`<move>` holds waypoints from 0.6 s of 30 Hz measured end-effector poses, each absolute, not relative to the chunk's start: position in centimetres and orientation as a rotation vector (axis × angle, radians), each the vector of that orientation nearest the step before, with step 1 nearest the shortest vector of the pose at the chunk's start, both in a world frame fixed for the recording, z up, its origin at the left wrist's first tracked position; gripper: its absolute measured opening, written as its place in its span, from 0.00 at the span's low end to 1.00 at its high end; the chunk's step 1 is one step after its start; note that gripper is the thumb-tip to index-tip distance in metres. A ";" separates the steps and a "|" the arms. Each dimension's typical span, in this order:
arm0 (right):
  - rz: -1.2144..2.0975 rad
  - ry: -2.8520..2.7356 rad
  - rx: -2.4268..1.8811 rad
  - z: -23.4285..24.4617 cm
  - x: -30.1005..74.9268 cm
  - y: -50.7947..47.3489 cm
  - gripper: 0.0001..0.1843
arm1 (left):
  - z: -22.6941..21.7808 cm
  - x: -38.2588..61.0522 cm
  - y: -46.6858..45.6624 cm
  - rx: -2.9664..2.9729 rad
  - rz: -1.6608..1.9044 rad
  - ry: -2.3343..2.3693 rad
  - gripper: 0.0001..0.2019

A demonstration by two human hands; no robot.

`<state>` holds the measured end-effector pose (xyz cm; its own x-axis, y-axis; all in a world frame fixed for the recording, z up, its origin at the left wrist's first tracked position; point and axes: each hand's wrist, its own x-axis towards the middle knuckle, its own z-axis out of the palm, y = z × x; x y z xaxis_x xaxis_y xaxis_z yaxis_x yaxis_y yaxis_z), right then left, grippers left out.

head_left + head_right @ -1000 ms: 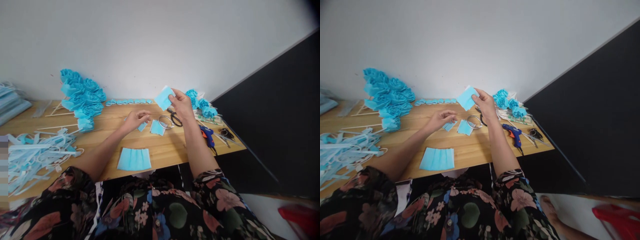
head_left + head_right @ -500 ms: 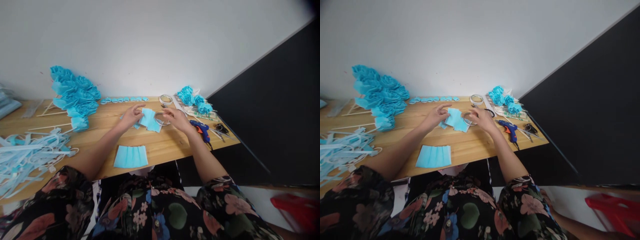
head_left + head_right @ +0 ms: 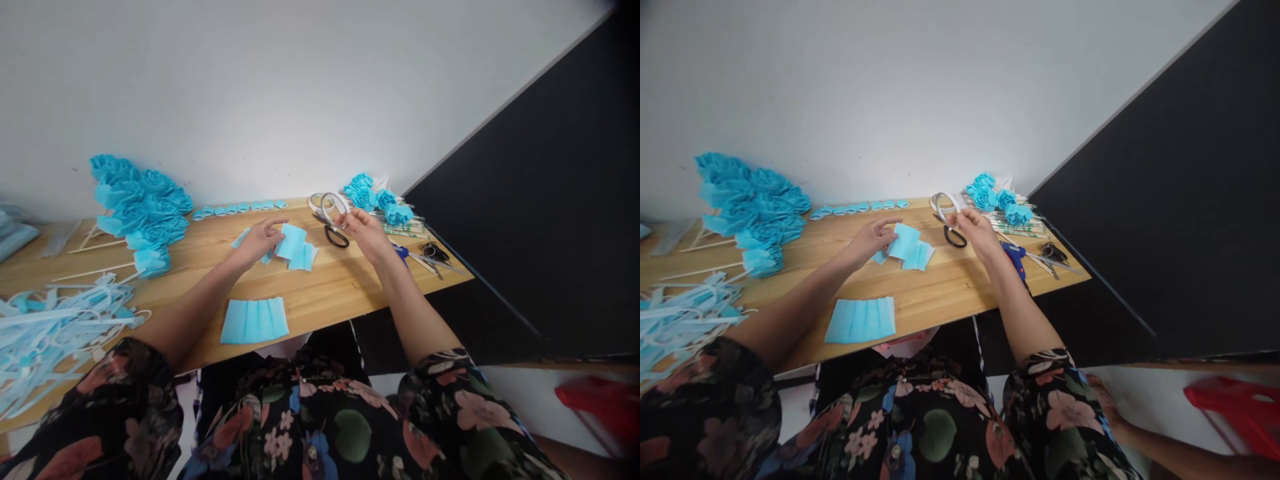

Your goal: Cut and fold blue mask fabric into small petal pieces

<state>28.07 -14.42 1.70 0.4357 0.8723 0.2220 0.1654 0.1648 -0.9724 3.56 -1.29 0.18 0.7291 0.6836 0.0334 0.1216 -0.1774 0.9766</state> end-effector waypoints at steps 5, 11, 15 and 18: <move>0.649 -0.863 -1.239 2.7 30.2 -14.2 0.21 | -0.3 4.3 -1.9 2.263 0.560 0.678 0.19; 0.187 -1.321 -1.723 2.0 31.4 -11.2 0.10 | 0.2 3.9 -4.4 2.794 0.557 0.387 0.12; -0.099 -1.704 -2.178 2.5 30.7 -7.5 0.15 | 0.4 4.2 -6.2 2.897 0.363 0.194 0.12; -0.217 -1.817 -2.343 2.7 30.2 -5.2 0.18 | 0.3 4.6 -6.9 2.934 0.250 0.219 0.11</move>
